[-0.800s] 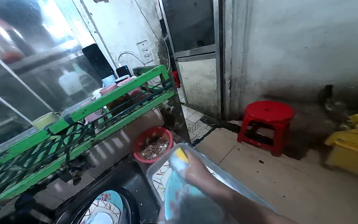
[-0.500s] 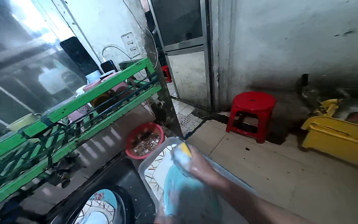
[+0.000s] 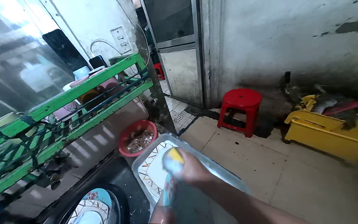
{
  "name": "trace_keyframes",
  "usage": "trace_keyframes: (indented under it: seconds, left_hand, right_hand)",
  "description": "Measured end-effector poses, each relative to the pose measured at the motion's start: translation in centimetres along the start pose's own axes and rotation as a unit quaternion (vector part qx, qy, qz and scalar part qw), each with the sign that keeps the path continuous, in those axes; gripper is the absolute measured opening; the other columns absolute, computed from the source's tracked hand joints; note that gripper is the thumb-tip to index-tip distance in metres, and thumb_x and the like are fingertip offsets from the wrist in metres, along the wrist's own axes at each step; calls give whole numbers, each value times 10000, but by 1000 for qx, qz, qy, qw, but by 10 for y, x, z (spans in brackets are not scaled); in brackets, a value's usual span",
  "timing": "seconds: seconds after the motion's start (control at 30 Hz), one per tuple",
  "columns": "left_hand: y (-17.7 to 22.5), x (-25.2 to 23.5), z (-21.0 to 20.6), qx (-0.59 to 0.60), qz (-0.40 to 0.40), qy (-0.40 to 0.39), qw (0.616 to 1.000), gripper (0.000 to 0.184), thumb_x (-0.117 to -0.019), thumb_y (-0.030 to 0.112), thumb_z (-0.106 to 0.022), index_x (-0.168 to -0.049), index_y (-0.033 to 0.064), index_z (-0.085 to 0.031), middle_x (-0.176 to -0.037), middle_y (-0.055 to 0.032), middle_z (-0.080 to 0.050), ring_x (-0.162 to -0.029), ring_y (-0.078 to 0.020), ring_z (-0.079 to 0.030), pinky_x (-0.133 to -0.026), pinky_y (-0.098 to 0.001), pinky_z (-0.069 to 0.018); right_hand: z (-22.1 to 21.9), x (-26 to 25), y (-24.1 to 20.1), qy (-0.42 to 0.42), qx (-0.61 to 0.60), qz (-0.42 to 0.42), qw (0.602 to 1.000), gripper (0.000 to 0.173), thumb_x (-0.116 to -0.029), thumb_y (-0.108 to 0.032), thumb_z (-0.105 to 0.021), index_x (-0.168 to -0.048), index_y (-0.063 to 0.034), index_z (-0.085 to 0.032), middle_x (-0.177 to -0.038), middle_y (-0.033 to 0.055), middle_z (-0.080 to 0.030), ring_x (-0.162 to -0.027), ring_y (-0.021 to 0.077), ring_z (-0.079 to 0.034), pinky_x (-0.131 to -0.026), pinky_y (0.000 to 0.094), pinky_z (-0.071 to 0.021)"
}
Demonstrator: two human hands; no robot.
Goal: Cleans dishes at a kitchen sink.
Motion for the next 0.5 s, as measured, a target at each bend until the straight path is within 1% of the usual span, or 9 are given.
trace_keyframes:
  seconds: [0.03, 0.1, 0.13, 0.17, 0.23, 0.3, 0.33, 0.4, 0.5]
  left_hand:
    - [2, -2, 3, 2, -17, -24, 1000, 399, -843, -157, -462, -1196, 24, -508, -921, -21, -659, -812, -77, -657, -727, -283, -576]
    - [1, -7, 10, 15, -71, -32, 997, 237, -916, -74, -478, -983, 104, -619, -787, 48, -701, -715, -38, -665, -679, -248, -577]
    - [1, -6, 12, 23, -92, -23, 995, 250, -880, -99, -498, -983, 97, -614, -790, 42, -705, -716, -47, -672, -675, -255, -583]
    - [2, -5, 13, 33, -106, -19, 994, 325, -799, -141, -499, -1046, 62, -557, -818, 13, -696, -735, -75, -678, -680, -278, -588]
    - [4, -3, 17, 95, -128, -3, 987, 406, -696, -153, -489, -1038, 53, -566, -774, -17, -722, -680, -97, -700, -624, -292, -599]
    - [6, -3, 18, 152, -144, 2, 978, 315, -809, -93, -467, -1061, 49, -591, -772, -39, -729, -673, -109, -706, -628, -295, -602]
    - [8, -5, 18, 169, -144, 12, 975, 238, -937, -16, -427, -1102, 45, -587, -777, -47, -723, -673, -110, -703, -631, -291, -604]
    - [17, -11, 18, 214, -158, 49, 963, 291, -1094, 168, -331, -1117, 66, -603, -795, -48, -723, -700, -118, -717, -645, -304, -620]
    - [44, -17, 41, 289, -231, 70, 926, 438, -1116, 345, -245, -1067, 111, -612, -848, -41, -731, -789, -151, -733, -706, -375, -635]
  right_hand:
    - [-13, 9, -18, -11, 34, 79, 996, 682, -785, -243, -815, -1395, -57, -574, -1208, 192, -686, -1127, 335, -663, -991, 548, -521]
    - [-38, 19, -34, 53, 59, 261, 962, 623, -751, -289, -846, -1301, -59, -665, -1146, 151, -734, -1072, 299, -704, -950, 501, -567]
    - [-39, 18, -34, 66, 52, 275, 958, 621, -747, -284, -849, -1294, -49, -669, -1164, 163, -727, -1095, 306, -697, -968, 496, -562]
    - [-32, 13, -31, 51, 41, 220, 973, 629, -763, -264, -829, -1322, -42, -648, -1220, 184, -696, -1155, 317, -664, -1011, 501, -532]
    - [-10, -11, -8, 71, 12, 73, 995, 596, -785, -205, -797, -1332, -34, -634, -1294, 207, -640, -1225, 340, -604, -1050, 527, -492]
    - [-3, -31, 12, 127, 18, -4, 992, 564, -814, -189, -780, -1335, -31, -634, -1376, 191, -597, -1332, 350, -523, -1123, 530, -431]
    - [-9, -30, 10, 135, 24, 4, 991, 588, -805, -192, -772, -1346, -18, -623, -1398, 204, -583, -1358, 371, -496, -1144, 538, -404]
    - [-39, -9, -11, 112, 43, 93, 988, 644, -782, -225, -746, -1375, -13, -610, -1411, 228, -576, -1367, 407, -488, -1144, 569, -383]
    - [-77, 27, -27, 81, 54, 294, 951, 595, -728, -309, -830, -1251, -58, -696, -1227, 173, -698, -1182, 385, -634, -977, 595, -509]
Point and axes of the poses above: each hand's wrist, its own x-axis away from the middle knuckle, its own z-axis out of the back of the hand, y = z × x, the point moved 3 cm from there along -x, towards the middle knuckle
